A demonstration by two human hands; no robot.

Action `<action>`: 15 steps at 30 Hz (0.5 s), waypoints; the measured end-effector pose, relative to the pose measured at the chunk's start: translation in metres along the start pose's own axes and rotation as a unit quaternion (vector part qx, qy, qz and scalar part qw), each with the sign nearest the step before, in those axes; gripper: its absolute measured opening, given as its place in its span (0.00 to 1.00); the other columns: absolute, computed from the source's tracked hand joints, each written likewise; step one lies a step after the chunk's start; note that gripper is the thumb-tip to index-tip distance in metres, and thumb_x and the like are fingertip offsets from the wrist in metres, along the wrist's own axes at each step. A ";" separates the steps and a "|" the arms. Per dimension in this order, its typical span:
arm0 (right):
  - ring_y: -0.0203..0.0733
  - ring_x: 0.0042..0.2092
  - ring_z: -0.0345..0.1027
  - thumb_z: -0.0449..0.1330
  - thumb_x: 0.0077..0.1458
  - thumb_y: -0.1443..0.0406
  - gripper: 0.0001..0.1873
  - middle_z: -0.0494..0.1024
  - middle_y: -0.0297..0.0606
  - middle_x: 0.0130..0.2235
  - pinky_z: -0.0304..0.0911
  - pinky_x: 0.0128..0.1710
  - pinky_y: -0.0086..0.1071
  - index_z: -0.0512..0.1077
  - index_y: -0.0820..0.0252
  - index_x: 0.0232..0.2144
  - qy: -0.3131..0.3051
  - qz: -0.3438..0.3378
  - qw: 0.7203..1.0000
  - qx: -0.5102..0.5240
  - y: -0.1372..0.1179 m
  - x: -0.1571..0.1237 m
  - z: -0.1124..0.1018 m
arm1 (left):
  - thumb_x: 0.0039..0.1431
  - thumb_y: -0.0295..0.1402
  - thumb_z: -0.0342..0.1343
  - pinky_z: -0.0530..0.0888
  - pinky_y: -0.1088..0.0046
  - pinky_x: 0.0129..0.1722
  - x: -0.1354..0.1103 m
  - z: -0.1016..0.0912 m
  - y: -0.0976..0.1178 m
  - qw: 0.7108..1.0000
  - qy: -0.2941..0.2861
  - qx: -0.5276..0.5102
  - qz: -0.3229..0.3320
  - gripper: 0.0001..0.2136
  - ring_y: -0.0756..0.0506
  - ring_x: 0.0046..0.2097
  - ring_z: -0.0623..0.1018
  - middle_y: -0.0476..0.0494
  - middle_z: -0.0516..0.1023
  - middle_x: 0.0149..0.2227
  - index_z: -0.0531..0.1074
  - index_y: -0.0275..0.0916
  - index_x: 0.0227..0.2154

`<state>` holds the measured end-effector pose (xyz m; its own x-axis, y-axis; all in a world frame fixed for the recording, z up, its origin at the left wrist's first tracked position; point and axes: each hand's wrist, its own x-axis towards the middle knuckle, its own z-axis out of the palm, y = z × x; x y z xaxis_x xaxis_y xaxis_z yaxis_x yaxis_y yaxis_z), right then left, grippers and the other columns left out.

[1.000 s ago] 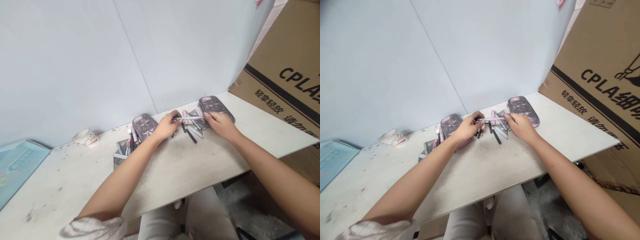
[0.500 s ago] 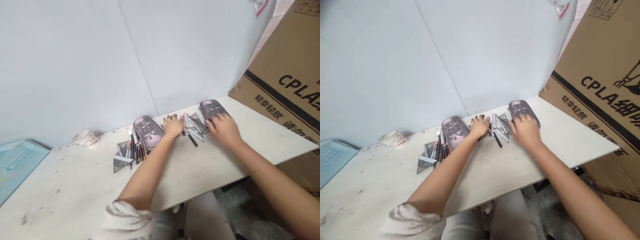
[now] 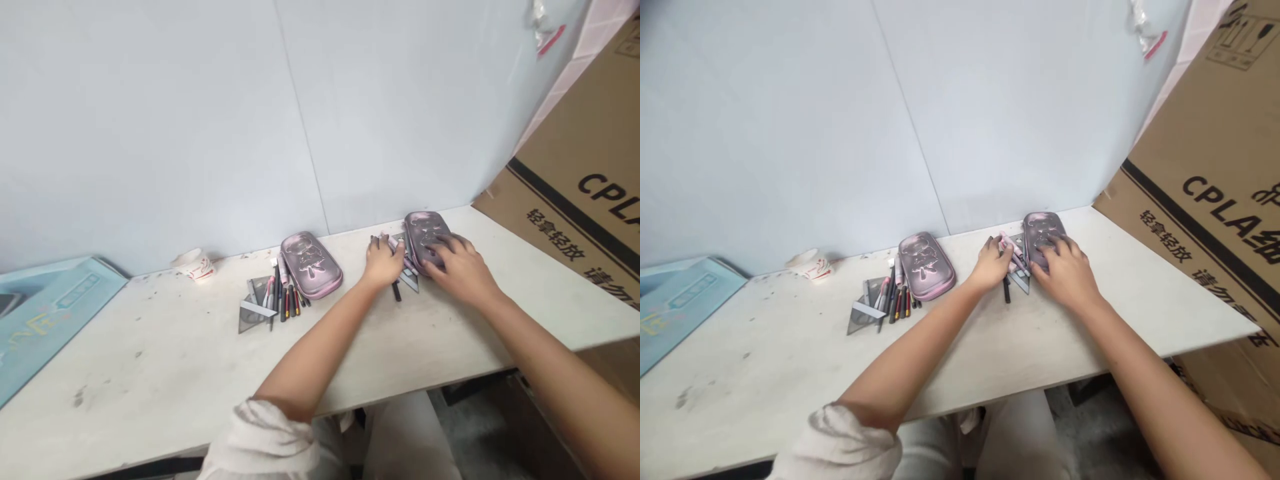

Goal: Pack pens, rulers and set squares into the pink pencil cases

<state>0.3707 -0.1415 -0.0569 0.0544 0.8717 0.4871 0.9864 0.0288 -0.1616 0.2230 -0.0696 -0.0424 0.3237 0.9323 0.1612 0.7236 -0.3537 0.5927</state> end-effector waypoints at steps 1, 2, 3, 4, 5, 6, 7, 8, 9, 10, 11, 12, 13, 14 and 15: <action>0.55 0.56 0.52 0.48 0.55 0.55 0.22 0.66 0.48 0.53 0.56 0.51 0.47 0.70 0.61 0.46 0.010 -0.014 1.000 0.011 -0.006 0.001 0.000 | 0.59 0.44 0.39 0.52 0.63 0.60 -0.007 -0.012 -0.006 1.000 0.009 0.008 0.027 0.26 0.40 0.63 0.54 0.32 0.59 0.59 0.58 0.32 0.55; 0.54 0.55 0.54 0.48 0.56 0.56 0.21 0.68 0.49 0.51 0.56 0.52 0.45 0.70 0.62 0.44 0.016 -0.032 0.999 0.026 -0.015 0.002 0.000 | 0.59 0.43 0.40 0.52 0.63 0.60 -0.015 -0.025 -0.013 0.998 0.026 0.019 0.049 0.26 0.41 0.63 0.54 0.31 0.59 0.59 0.58 0.32 0.55; 0.53 0.55 0.55 0.48 0.56 0.57 0.20 0.69 0.49 0.49 0.55 0.52 0.44 0.71 0.63 0.43 0.019 -0.053 0.997 0.043 -0.026 0.004 0.003 | 0.59 0.43 0.40 0.52 0.62 0.60 -0.023 -0.038 -0.023 0.996 0.046 0.035 0.066 0.25 0.41 0.63 0.54 0.31 0.58 0.59 0.59 0.32 0.55; 0.52 0.54 0.56 0.47 0.56 0.58 0.19 0.70 0.49 0.48 0.55 0.53 0.43 0.71 0.63 0.42 0.019 -0.074 0.995 0.062 -0.040 0.005 0.006 | 0.59 0.43 0.41 0.52 0.61 0.61 -0.031 -0.051 -0.034 0.993 0.068 0.055 0.075 0.25 0.41 0.63 0.54 0.31 0.56 0.60 0.59 0.33 0.55; 0.51 0.54 0.57 0.47 0.56 0.59 0.19 0.70 0.48 0.48 0.55 0.53 0.42 0.71 0.63 0.41 0.016 -0.094 0.992 0.082 -0.056 0.007 0.011 | 0.59 0.42 0.41 0.51 0.60 0.60 -0.040 -0.064 -0.046 0.990 0.090 0.080 0.073 0.24 0.40 0.63 0.54 0.31 0.56 0.60 0.59 0.33 0.54; 0.50 0.54 0.57 0.47 0.56 0.59 0.18 0.70 0.48 0.48 0.54 0.53 0.41 0.71 0.63 0.42 0.008 -0.109 0.989 0.102 -0.073 0.009 0.016 | 0.59 0.41 0.42 0.51 0.59 0.60 -0.048 -0.075 -0.059 0.987 0.106 0.106 0.064 0.24 0.39 0.63 0.53 0.30 0.55 0.61 0.59 0.33 0.54; 0.50 0.54 0.58 0.47 0.56 0.60 0.19 0.70 0.48 0.48 0.54 0.53 0.41 0.70 0.63 0.44 -0.003 -0.116 0.986 0.121 -0.090 0.012 0.022 | 0.59 0.41 0.43 0.51 0.58 0.60 -0.056 -0.084 -0.073 0.983 0.118 0.130 0.049 0.24 0.39 0.63 0.53 0.28 0.55 0.60 0.59 0.32 0.54; 0.50 0.53 0.59 0.47 0.56 0.59 0.20 0.70 0.48 0.48 0.54 0.53 0.41 0.68 0.64 0.46 -0.019 -0.111 0.984 0.139 -0.108 0.015 0.028 | 0.58 0.40 0.43 0.50 0.57 0.60 -0.063 -0.091 -0.086 0.980 0.123 0.151 0.028 0.25 0.38 0.63 0.52 0.27 0.55 0.60 0.58 0.31 0.55; 0.50 0.53 0.60 0.47 0.57 0.58 0.22 0.70 0.49 0.48 0.54 0.52 0.41 0.66 0.65 0.48 -0.044 -0.092 0.982 0.158 -0.125 0.019 0.035 | 0.58 0.41 0.43 0.51 0.55 0.60 -0.070 -0.095 -0.098 0.978 0.123 0.166 -0.002 0.26 0.36 0.63 0.52 0.25 0.54 0.60 0.57 0.29 0.55; 0.51 0.52 0.62 0.46 0.57 0.57 0.23 0.71 0.51 0.48 0.55 0.51 0.41 0.64 0.66 0.50 -0.074 -0.062 0.979 0.177 -0.141 0.023 0.041 | 0.58 0.42 0.43 0.51 0.53 0.59 -0.076 -0.098 -0.109 0.977 0.118 0.175 -0.035 0.27 0.35 0.63 0.53 0.24 0.54 0.60 0.56 0.29 0.56; 0.51 0.50 0.64 0.45 0.58 0.56 0.25 0.72 0.53 0.46 0.57 0.49 0.41 0.63 0.68 0.50 -0.106 -0.032 0.975 0.193 -0.155 0.027 0.048 | 0.59 0.43 0.42 0.51 0.52 0.59 -0.082 -0.099 -0.119 0.976 0.109 0.178 -0.063 0.28 0.34 0.63 0.54 0.23 0.55 0.60 0.54 0.28 0.57; 0.51 0.48 0.66 0.45 0.58 0.54 0.27 0.73 0.54 0.45 0.58 0.47 0.40 0.62 0.69 0.51 -0.133 -0.003 0.969 0.208 -0.168 0.030 0.054 | 0.59 0.44 0.41 0.51 0.51 0.59 -0.086 -0.099 -0.127 0.976 0.099 0.175 -0.080 0.29 0.34 0.63 0.54 0.23 0.56 0.59 0.53 0.28 0.58; 0.51 0.47 0.68 0.45 0.57 0.53 0.28 0.74 0.55 0.43 0.60 0.45 0.40 0.62 0.70 0.50 -0.151 0.020 0.963 0.223 -0.178 0.033 0.059 | 0.59 0.45 0.39 0.49 0.51 0.59 -0.090 -0.099 -0.134 0.977 0.093 0.168 -0.089 0.30 0.34 0.63 0.54 0.24 0.58 0.59 0.52 0.28 0.58; 0.51 0.45 0.69 0.45 0.57 0.53 0.28 0.74 0.56 0.42 0.61 0.43 0.40 0.61 0.71 0.50 -0.158 0.037 0.957 0.239 -0.186 0.034 0.063 | 0.59 0.46 0.39 0.48 0.50 0.59 -0.093 -0.099 -0.139 0.980 0.089 0.155 -0.092 0.31 0.34 0.63 0.54 0.24 0.59 0.59 0.52 0.28 0.58; 0.51 0.44 0.69 0.47 0.56 0.52 0.29 0.74 0.56 0.42 0.61 0.42 0.40 0.60 0.71 0.50 -0.152 0.049 0.952 0.260 -0.192 0.035 0.066 | 0.59 0.47 0.38 0.46 0.49 0.60 -0.094 -0.099 -0.142 0.983 0.090 0.135 -0.091 0.31 0.34 0.63 0.54 0.26 0.59 0.59 0.51 0.29 0.58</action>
<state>0.1729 -0.0843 -0.0660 0.0171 0.9818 0.1891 0.7651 0.1090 -0.6347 0.0291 -0.0996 -0.0638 0.0776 0.9715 0.2238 0.9026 -0.1637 0.3981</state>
